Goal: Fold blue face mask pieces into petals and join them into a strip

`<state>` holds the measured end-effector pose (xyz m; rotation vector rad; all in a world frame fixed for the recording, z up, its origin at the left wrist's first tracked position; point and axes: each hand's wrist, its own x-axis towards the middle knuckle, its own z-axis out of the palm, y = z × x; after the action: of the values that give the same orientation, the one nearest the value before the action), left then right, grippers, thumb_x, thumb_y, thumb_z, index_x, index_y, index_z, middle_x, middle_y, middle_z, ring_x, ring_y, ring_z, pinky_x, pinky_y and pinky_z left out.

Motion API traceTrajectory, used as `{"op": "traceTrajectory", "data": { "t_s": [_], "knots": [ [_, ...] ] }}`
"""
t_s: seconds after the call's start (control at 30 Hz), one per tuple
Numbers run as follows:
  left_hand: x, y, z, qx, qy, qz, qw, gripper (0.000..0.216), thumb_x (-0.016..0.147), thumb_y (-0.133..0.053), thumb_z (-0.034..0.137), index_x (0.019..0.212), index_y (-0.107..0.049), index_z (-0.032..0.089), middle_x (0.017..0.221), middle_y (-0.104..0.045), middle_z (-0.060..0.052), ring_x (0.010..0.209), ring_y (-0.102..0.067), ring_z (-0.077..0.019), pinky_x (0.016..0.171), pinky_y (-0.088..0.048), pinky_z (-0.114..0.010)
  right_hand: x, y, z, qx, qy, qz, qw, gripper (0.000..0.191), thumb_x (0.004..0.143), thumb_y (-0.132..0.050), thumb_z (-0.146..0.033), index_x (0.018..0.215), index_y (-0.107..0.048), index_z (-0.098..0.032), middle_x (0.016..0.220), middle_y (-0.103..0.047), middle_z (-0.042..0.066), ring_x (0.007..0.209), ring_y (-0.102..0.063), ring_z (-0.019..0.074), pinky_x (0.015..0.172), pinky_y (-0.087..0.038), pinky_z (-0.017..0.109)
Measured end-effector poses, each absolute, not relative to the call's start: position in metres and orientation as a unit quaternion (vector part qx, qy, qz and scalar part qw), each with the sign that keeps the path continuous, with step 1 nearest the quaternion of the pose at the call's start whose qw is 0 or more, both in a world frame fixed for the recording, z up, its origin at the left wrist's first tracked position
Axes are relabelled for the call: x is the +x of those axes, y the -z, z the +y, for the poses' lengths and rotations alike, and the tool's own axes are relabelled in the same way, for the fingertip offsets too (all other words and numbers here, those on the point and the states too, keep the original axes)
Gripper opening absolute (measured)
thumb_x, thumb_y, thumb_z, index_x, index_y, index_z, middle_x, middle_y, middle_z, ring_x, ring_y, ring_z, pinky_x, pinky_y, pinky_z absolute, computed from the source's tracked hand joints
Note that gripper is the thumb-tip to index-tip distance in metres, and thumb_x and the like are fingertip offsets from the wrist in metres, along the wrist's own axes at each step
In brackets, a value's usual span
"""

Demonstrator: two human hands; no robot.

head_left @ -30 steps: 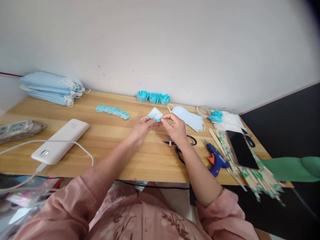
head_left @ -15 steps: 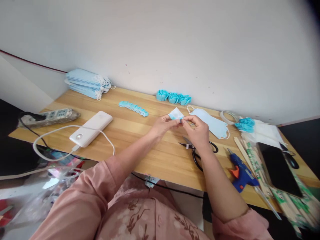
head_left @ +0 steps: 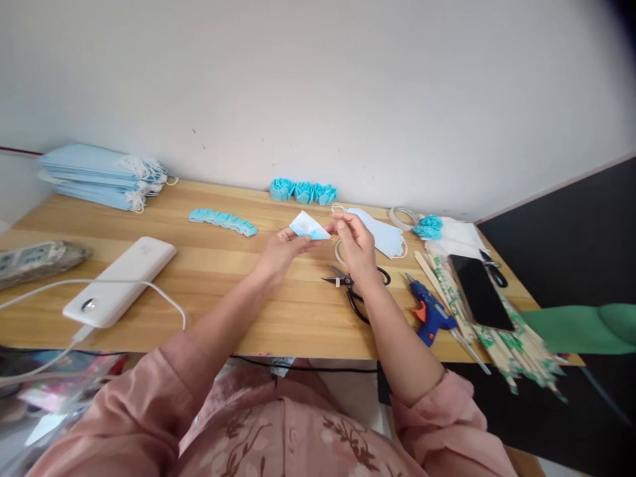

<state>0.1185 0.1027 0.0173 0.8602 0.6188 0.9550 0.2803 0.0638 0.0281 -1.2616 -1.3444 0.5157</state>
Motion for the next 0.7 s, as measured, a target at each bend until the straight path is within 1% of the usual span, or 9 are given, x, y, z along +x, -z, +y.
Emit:
{"op": "traceTrajectory", "data": {
  "t_s": [0.23,0.37,0.43,0.53,0.6,0.7],
  "knots": [
    [0.1184,-0.0167,0.1032,0.406,-0.429,0.294,0.752,0.035,0.064,-0.083,0.027,0.093,-0.073,0.010,0.093,-0.078,-0.012,0.088,-0.073,-0.0228,0.097,-0.049,-0.042,0.2792,-0.0296,0.0617,-0.546,-0.224,-0.585,0.556,0.036,0.092,-0.052,-0.055,0.110,-0.061,-0.025,0.089,-0.073,0.003,0.088,-0.069,0.0200,0.087,-0.053,0.036],
    [0.1188,-0.0154,0.1035,0.416,-0.428,0.303,0.743,0.034,0.064,-0.084,0.028,0.092,-0.073,0.012,0.091,-0.078,-0.011,0.087,-0.073,-0.0240,0.095,-0.050,-0.043,0.2802,-0.0285,0.0627,-0.552,-0.227,-0.589,0.544,0.037,0.092,-0.051,-0.053,0.114,-0.061,-0.025,0.090,-0.072,0.003,0.090,-0.069,0.0203,0.088,-0.053,0.036],
    [0.1196,-0.0157,0.1027,0.428,-0.429,0.308,0.734,0.032,0.064,-0.083,0.027,0.090,-0.073,0.013,0.089,-0.077,-0.009,0.085,-0.073,-0.0234,0.093,-0.051,-0.042,0.2797,-0.0278,0.0634,-0.551,-0.233,-0.593,0.538,0.037,0.089,-0.057,-0.050,0.116,-0.060,-0.025,0.089,-0.071,0.002,0.088,-0.068,0.0193,0.088,-0.053,0.036],
    [0.1210,-0.0184,0.1012,0.455,-0.434,0.311,0.713,0.026,0.064,-0.082,0.025,0.085,-0.073,0.013,0.084,-0.077,-0.006,0.079,-0.070,-0.0201,0.087,-0.053,-0.037,0.2780,-0.0266,0.0643,-0.546,-0.230,-0.622,0.513,0.043,0.081,-0.067,-0.037,0.121,-0.059,-0.024,0.088,-0.069,0.000,0.084,-0.064,0.0170,0.089,-0.052,0.035],
    [0.1212,-0.0211,0.1007,0.476,-0.438,0.309,0.697,0.024,0.064,-0.080,0.024,0.085,-0.073,0.013,0.083,-0.076,-0.005,0.075,-0.067,-0.0172,0.081,-0.053,-0.034,0.2769,-0.0255,0.0649,-0.546,-0.222,-0.638,0.496,0.046,0.079,-0.066,-0.030,0.124,-0.058,-0.024,0.086,-0.067,-0.001,0.081,-0.062,0.0159,0.086,-0.052,0.035],
    [0.1199,-0.0241,0.1014,0.488,-0.461,0.317,0.670,0.028,0.066,-0.076,0.021,0.093,-0.073,0.014,0.077,-0.074,-0.001,0.069,-0.063,-0.0136,0.076,-0.050,-0.030,0.2764,-0.0226,0.0663,-0.549,-0.229,-0.638,0.489,0.047,0.080,-0.063,-0.026,0.127,-0.057,-0.024,0.083,-0.064,-0.001,0.077,-0.060,0.0158,0.082,-0.053,0.034]
  ]
}}
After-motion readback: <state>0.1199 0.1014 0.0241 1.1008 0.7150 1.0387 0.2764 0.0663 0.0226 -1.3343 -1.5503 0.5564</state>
